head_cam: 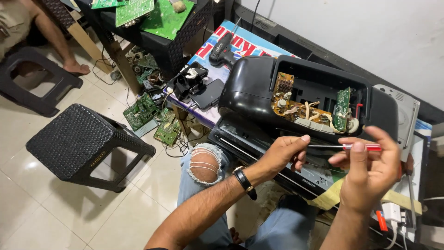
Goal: Using a screwdriver and hands to detach internal circuit boards and disconnect wiring from an electronic device.
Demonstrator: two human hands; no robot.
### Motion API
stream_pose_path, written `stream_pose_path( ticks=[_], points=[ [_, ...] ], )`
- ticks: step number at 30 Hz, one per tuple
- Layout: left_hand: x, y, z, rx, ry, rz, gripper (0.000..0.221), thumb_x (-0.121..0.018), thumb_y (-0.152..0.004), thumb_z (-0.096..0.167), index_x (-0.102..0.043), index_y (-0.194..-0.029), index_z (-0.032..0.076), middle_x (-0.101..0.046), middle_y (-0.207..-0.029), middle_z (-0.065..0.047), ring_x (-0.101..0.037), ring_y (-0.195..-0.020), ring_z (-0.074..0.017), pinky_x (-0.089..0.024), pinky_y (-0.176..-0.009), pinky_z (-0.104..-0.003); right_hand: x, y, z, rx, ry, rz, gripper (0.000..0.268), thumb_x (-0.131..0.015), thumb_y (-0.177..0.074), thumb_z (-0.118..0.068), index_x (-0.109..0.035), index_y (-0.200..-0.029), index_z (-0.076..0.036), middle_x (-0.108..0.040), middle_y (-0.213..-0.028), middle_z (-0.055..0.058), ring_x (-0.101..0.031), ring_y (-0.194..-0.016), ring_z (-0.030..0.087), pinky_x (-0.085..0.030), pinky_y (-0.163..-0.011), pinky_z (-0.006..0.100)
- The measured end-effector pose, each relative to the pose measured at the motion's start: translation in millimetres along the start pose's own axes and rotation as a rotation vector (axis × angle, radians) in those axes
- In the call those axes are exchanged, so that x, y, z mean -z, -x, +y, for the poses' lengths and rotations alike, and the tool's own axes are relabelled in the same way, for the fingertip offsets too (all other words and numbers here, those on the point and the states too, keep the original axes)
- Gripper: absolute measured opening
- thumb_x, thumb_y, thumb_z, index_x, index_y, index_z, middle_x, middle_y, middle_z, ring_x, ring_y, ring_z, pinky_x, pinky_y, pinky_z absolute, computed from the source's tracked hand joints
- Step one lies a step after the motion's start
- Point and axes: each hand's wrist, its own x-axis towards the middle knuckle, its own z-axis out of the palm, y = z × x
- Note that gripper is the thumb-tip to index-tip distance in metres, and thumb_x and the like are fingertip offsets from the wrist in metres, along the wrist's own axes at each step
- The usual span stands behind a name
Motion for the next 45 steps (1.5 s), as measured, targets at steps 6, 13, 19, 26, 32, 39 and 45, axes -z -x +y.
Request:
stream_pose_path(
  ticks=[6,13,19,26,32,39,45],
  points=[
    [4,0,-2,-0.017,-0.019,0.095,0.048,-0.056,-0.105,0.046,-0.055,-0.068,0.017,-0.056,-0.052,0.003,-0.052,-0.046,-0.0041,-0.043,-0.049,-0.017,-3,2,30,0.036,0.071,0.075,0.017,-0.066,-0.119,-0.005,-0.057,-0.127,0.006,-0.063,-0.088,0.021,-0.063,-0.061,0.022,-0.049,-0.049,0.027],
    [10,-3,8,-0.04,-0.119,0.27,0.049,-0.051,-0.108,0.044,-0.052,-0.068,0.017,-0.056,-0.055,0.001,-0.051,-0.048,-0.0075,-0.042,-0.053,-0.021,-15,12,28,-0.026,-0.038,-0.06,0.034,-0.05,-0.106,-0.002,-0.048,-0.139,0.008,-0.065,-0.116,0.03,-0.061,-0.061,0.03,-0.054,-0.064,0.033],
    [7,-1,8,-0.04,-0.166,0.26,0.049,-0.052,-0.106,0.046,-0.051,-0.067,0.017,-0.054,-0.057,0.003,-0.052,-0.049,-0.0057,-0.041,-0.05,-0.02,-20,12,57,-0.027,-0.09,0.06,0.038,-0.06,-0.112,-0.01,-0.046,-0.145,0.004,-0.066,-0.107,0.031,-0.062,-0.063,0.024,-0.049,-0.052,0.026],
    [4,-2,4,-0.005,-0.234,0.197,0.053,-0.048,-0.106,0.052,-0.052,-0.067,0.017,-0.056,-0.054,0.001,-0.049,-0.049,-0.007,-0.043,-0.053,-0.021,-19,15,75,-0.122,-0.17,0.154,0.034,-0.067,-0.109,-0.012,-0.053,-0.137,0.002,-0.066,-0.099,0.025,-0.068,-0.073,0.026,-0.055,-0.051,0.027],
    [10,-7,-2,0.039,-0.161,0.207,0.052,-0.049,-0.107,0.052,-0.057,-0.072,0.016,-0.059,-0.056,0.001,-0.052,-0.049,-0.0075,-0.045,-0.055,-0.021,-17,12,65,-0.099,-0.12,0.161,0.03,-0.066,-0.109,-0.013,-0.054,-0.134,0.0,-0.069,-0.103,0.027,-0.062,-0.058,0.022,-0.051,-0.05,0.025],
    [11,-8,-1,0.06,-0.04,0.192,0.058,-0.043,-0.111,0.053,-0.06,-0.073,0.013,-0.06,-0.057,0.0,-0.056,-0.051,-0.0111,-0.048,-0.052,-0.023,-12,8,63,-0.051,-0.093,0.144,0.026,-0.063,-0.112,-0.008,-0.053,-0.135,0.002,-0.068,-0.101,0.029,-0.065,-0.064,0.024,-0.052,-0.052,0.026],
    [9,-4,5,0.038,-0.089,0.19,0.07,-0.025,-0.114,0.058,-0.061,-0.073,0.014,-0.062,-0.058,-0.002,-0.054,-0.048,-0.0101,-0.049,-0.058,-0.023,-8,-3,61,-0.009,-0.086,0.174,0.025,-0.065,-0.112,-0.006,-0.055,-0.133,0.003,-0.067,-0.1,0.026,-0.069,-0.074,0.027,-0.056,-0.052,0.029]
  ],
)
